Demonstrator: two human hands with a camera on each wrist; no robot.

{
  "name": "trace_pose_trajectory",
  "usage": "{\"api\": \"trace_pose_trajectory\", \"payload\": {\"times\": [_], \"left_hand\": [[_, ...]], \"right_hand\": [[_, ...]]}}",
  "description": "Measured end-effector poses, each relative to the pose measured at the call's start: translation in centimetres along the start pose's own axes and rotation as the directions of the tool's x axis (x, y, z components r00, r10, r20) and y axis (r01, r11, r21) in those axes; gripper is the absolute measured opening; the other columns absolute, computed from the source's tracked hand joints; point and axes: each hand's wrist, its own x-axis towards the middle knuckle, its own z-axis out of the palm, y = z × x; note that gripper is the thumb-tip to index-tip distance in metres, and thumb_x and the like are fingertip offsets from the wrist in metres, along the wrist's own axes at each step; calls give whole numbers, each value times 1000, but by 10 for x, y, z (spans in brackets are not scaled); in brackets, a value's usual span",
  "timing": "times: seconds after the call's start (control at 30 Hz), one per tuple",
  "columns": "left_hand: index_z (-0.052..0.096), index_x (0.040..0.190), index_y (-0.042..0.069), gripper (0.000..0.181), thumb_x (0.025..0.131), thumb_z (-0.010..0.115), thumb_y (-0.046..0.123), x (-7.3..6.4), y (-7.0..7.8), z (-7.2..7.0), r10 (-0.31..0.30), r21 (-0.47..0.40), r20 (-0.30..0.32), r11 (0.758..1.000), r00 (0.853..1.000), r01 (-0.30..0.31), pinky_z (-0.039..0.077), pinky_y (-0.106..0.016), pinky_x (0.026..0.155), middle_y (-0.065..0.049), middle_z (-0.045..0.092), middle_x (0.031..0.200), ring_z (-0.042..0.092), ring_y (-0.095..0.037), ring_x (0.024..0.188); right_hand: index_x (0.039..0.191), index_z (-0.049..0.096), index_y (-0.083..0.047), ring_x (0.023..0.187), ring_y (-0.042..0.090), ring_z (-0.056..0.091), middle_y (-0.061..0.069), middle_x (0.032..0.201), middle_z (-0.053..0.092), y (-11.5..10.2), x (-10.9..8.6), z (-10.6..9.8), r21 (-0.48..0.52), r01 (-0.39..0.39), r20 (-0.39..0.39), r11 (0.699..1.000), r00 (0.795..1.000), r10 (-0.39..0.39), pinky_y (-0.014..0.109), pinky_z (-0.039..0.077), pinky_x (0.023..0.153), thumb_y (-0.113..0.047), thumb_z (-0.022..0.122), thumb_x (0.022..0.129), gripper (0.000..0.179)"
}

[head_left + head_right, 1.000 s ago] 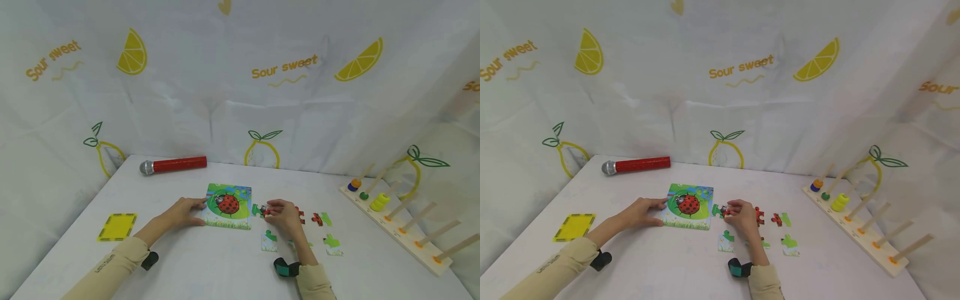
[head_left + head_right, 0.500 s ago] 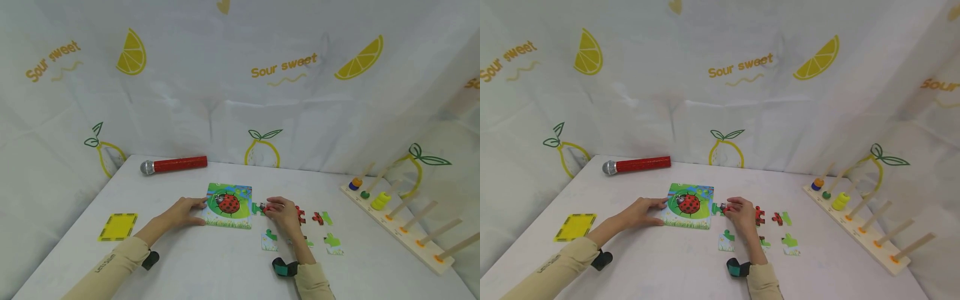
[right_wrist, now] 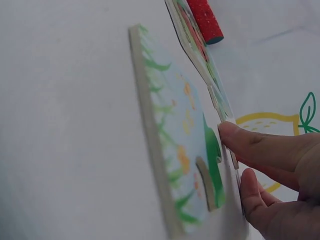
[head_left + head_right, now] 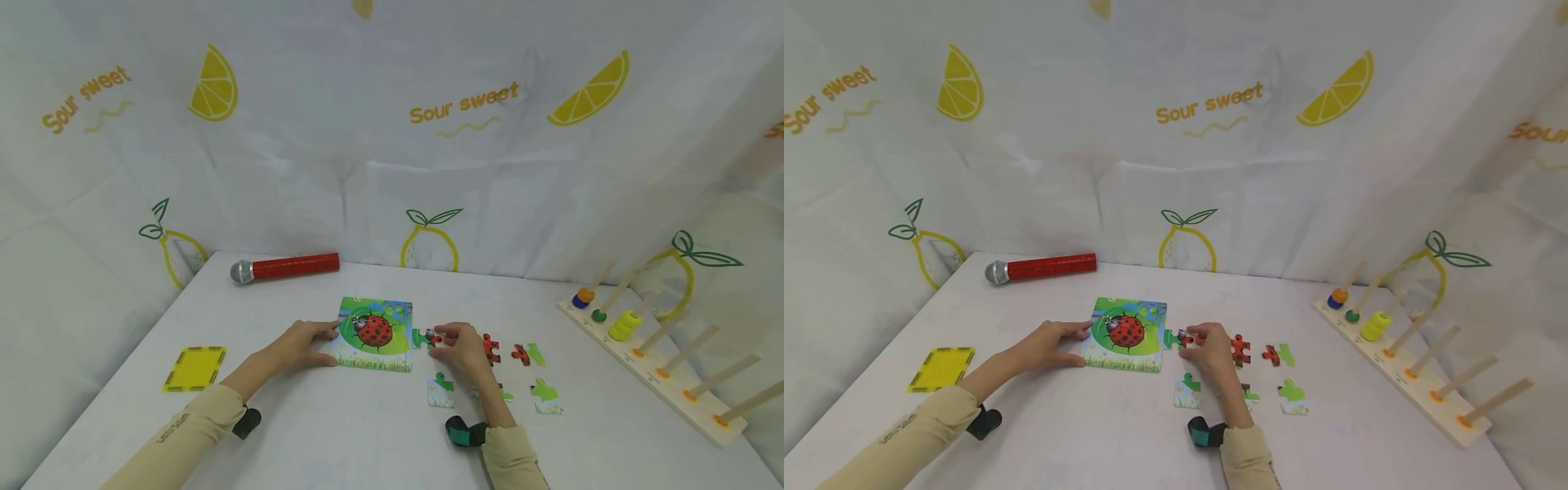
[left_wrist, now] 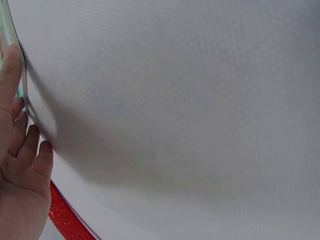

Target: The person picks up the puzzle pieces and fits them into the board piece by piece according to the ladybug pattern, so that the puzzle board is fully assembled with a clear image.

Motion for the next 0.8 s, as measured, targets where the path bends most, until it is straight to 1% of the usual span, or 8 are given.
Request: {"api": "trace_pose_trajectory", "payload": {"times": [0.07,0.17,0.23,0.33,0.47,0.6,0.7,0.8], "left_hand": [[63,123,-2,53,78,80,21,1,0,0,7,9,0,1000,1000,-7,39,-47,106,-11,54,137,47,-31,129],[62,123,-1,54,78,80,21,1,0,0,-7,4,1,1000,1000,7,38,-46,106,-10,55,136,47,-30,129],[62,123,-1,54,78,80,22,2,0,0,-4,13,0,1000,1000,4,38,-47,106,-11,56,135,47,-31,129],[63,123,-1,54,78,80,22,2,0,1,-12,6,3,1000,1000,12,38,-47,106,-10,55,136,47,-30,129],[63,123,-1,53,78,80,21,1,0,1,-5,3,5,1000,1000,5,39,-47,106,-11,53,138,47,-31,129],[62,123,-2,53,78,80,20,1,1,0,8,2,3,1000,1000,-8,39,-47,105,-12,55,136,48,-31,128],[62,124,-2,54,78,80,20,1,0,0,9,-1,3,1000,1000,-9,39,-47,105,-12,57,134,48,-31,128],[62,124,-1,54,77,80,21,1,0,0,1,2,5,1000,1000,-1,39,-47,106,-11,56,135,48,-31,128]], "right_hand": [[113,68,2,96,28,58,20,112,56,0,1,1,-6,0,-1,1000,1000,0,41,52,86,1,79,74,40],[111,70,1,94,27,57,19,110,56,1,2,2,-14,3,-7,1000,1000,-3,40,52,84,0,80,74,38],[109,70,1,92,26,57,18,108,57,2,2,2,-13,8,-9,1000,1000,-8,39,52,82,-1,80,74,36],[109,70,1,90,25,57,15,105,59,3,2,2,1,22,-7,1000,1000,-22,38,51,81,-2,80,74,36],[110,67,2,90,23,61,13,102,64,5,1,-1,80,59,14,995,998,-60,38,53,82,0,79,75,37],[112,65,3,88,22,65,15,102,68,6,0,-4,174,83,46,981,995,-92,32,54,79,0,78,76,38],[116,63,1,86,19,67,16,103,69,8,1,-6,249,52,77,967,994,-73,25,53,74,0,77,78,40],[120,62,2,86,18,68,18,105,70,10,2,-6,316,23,114,948,991,-63,21,52,73,1,75,79,43]]}}
